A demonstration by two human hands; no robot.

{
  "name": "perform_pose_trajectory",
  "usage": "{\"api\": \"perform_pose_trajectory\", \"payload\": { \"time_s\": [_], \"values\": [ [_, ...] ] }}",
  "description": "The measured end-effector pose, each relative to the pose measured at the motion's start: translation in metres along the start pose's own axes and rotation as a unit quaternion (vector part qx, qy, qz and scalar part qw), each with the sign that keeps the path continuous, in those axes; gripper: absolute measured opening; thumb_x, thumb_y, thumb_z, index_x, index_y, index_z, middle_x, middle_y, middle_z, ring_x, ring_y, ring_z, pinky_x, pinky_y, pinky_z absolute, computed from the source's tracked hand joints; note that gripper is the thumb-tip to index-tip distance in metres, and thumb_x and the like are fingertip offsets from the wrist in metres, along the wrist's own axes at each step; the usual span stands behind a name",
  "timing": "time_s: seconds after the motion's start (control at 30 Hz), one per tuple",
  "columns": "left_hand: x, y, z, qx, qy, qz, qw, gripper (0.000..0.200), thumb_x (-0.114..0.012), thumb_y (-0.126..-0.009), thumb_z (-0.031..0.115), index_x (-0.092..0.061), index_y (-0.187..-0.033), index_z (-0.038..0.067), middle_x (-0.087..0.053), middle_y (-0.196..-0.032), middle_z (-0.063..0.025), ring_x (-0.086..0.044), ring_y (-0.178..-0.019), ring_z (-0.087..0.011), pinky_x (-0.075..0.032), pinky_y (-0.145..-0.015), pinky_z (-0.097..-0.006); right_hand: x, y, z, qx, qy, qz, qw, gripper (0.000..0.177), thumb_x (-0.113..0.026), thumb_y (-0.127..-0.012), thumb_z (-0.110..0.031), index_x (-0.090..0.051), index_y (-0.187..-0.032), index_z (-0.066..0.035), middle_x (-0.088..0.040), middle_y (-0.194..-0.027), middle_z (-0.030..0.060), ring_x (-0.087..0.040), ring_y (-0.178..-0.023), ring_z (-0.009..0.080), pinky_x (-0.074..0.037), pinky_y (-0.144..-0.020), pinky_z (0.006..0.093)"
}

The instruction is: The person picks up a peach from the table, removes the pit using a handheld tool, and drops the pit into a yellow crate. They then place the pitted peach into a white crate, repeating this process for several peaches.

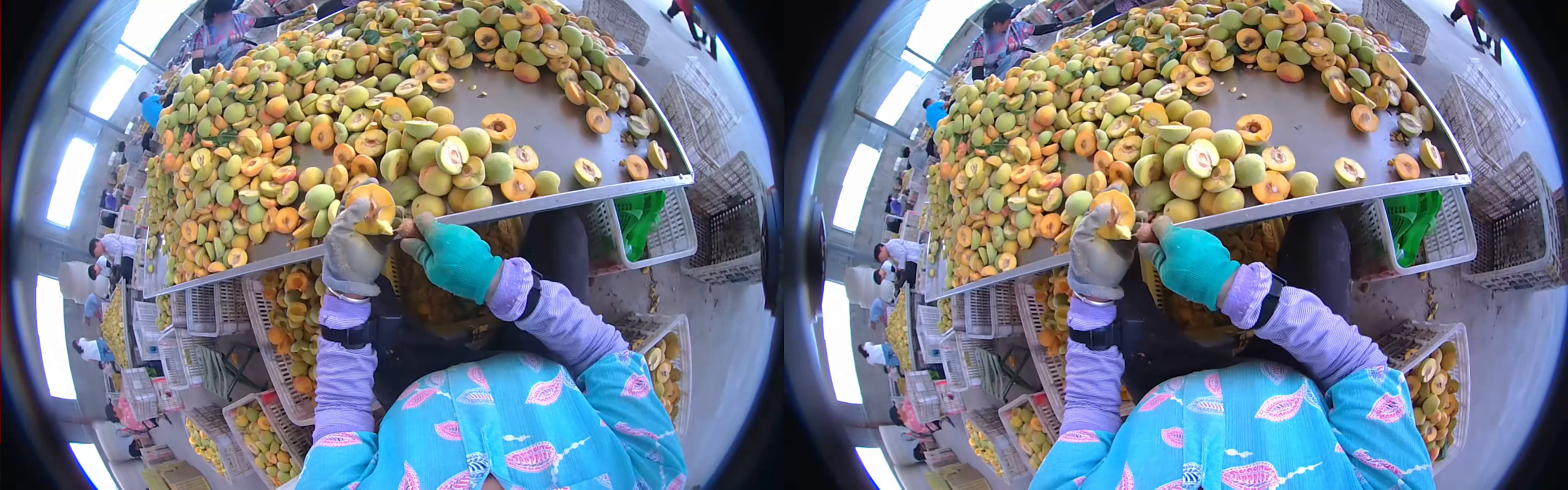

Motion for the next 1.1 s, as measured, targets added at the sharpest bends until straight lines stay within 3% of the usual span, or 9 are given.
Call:
{"api": "perform_pose_trajectory", "payload": {
  "time_s": [0.07,0.13,0.17,0.2,0.23,0.57,0.9,1.03,1.1],
  "values": [
    [-0.010,0.012,0.000,0.065,0.076,-0.004,0.995,0.031,-0.057,-0.094,0.010,-0.053,-0.123,0.000,-0.063,-0.113,-0.0133,-0.065,-0.096,-0.0242,-0.054,-0.083,-0.0337,0.000,0.009,0.001,-0.038,0.009,-0.031,0.999,0.026,-0.059,-0.093,-0.027,-0.054,-0.105,-0.005,-0.067,-0.082,0.0190,-0.066,-0.073,0.0371,-0.052,-0.061,0.0480],
    [-0.027,0.025,-0.015,0.297,0.565,0.071,0.767,0.042,-0.065,-0.079,-0.006,-0.054,-0.120,-0.001,-0.063,-0.116,-0.0163,-0.064,-0.101,-0.0280,-0.052,-0.087,-0.0362,0.014,0.014,-0.012,-0.085,0.049,-0.056,0.994,0.025,-0.057,-0.093,-0.026,-0.054,-0.105,-0.004,-0.066,-0.077,0.0179,-0.066,-0.071,0.0368,-0.052,-0.060,0.0473],
    [-0.029,0.027,-0.012,0.302,0.567,0.067,0.763,0.042,-0.065,-0.079,-0.006,-0.054,-0.120,-0.001,-0.063,-0.116,-0.0163,-0.064,-0.101,-0.0280,-0.052,-0.087,-0.0362,0.013,0.016,-0.010,-0.091,0.052,-0.057,0.993,0.025,-0.057,-0.093,-0.026,-0.054,-0.105,-0.004,-0.066,-0.077,0.0179,-0.066,-0.071,0.0368,-0.052,-0.060,0.0473],
    [-0.014,0.020,0.005,0.139,0.246,0.058,0.957,0.039,-0.065,-0.082,-0.002,-0.054,-0.119,0.000,-0.064,-0.113,-0.0146,-0.065,-0.098,-0.0259,-0.053,-0.085,-0.0351,0.014,0.016,-0.009,-0.079,0.067,-0.048,0.993,0.025,-0.058,-0.093,-0.027,-0.054,-0.103,-0.004,-0.066,-0.076,0.0179,-0.066,-0.069,0.0369,-0.052,-0.058,0.0471],
    [-0.014,0.018,0.030,-0.051,-0.116,0.038,0.991,0.035,-0.066,-0.085,0.003,-0.053,-0.118,0.000,-0.065,-0.110,-0.0128,-0.067,-0.095,-0.0238,-0.053,-0.083,-0.0340,0.013,0.016,-0.008,-0.067,0.081,-0.038,0.994,0.026,-0.058,-0.093,-0.028,-0.054,-0.101,-0.004,-0.065,-0.074,0.0179,-0.066,-0.067,0.0370,-0.052,-0.057,0.0470],
    [-0.018,0.016,0.030,0.103,0.167,0.111,0.974,0.036,-0.040,-0.103,0.027,-0.061,-0.106,-0.003,-0.064,-0.110,-0.0121,-0.061,-0.095,-0.0180,-0.050,-0.086,-0.0313,-0.001,0.014,-0.008,-0.108,0.025,-0.058,0.992,0.034,-0.055,-0.095,-0.034,-0.050,-0.093,-0.001,-0.060,-0.066,0.0223,-0.062,-0.063,0.0416,-0.048,-0.054,0.0508],
    [-0.028,0.020,0.023,0.198,0.341,0.100,0.913,0.031,-0.051,-0.098,0.026,-0.063,-0.104,-0.002,-0.065,-0.099,-0.0082,-0.060,-0.084,-0.0149,-0.051,-0.075,-0.0276,-0.025,0.032,0.000,-0.148,-0.194,0.020,0.970,0.036,-0.051,-0.098,-0.037,-0.050,-0.093,-0.001,-0.059,-0.066,0.0204,-0.061,-0.057,0.0380,-0.046,-0.048,0.0459],
    [-0.025,0.012,0.019,0.224,0.264,0.034,0.937,0.038,-0.044,-0.099,0.029,-0.064,-0.099,-0.004,-0.067,-0.092,-0.0121,-0.063,-0.080,-0.0172,-0.051,-0.074,-0.0301,-0.037,0.042,-0.005,-0.331,-0.510,-0.139,0.782,0.042,-0.043,-0.100,-0.047,-0.050,-0.089,-0.006,-0.054,-0.061,0.0056,-0.052,-0.045,0.0162,-0.041,-0.037,0.0297],
    [-0.019,0.000,0.041,-0.041,-0.017,-0.021,0.999,0.040,-0.042,-0.099,0.030,-0.066,-0.097,-0.002,-0.067,-0.090,-0.0121,-0.063,-0.077,-0.0173,-0.052,-0.071,-0.0301,-0.038,0.044,-0.009,-0.349,-0.549,-0.153,0.744,0.044,-0.040,-0.100,-0.049,-0.050,-0.087,-0.008,-0.051,-0.061,0.0016,-0.048,-0.044,0.0099,-0.039,-0.035,0.0251]
  ]
}}
Point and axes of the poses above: each hand's wrist, its own y-axis away from the middle knuckle, its own x-axis out of the back of the hand, z = x × y, the point moved 6 cm from there along -y, towards the middle knuckle
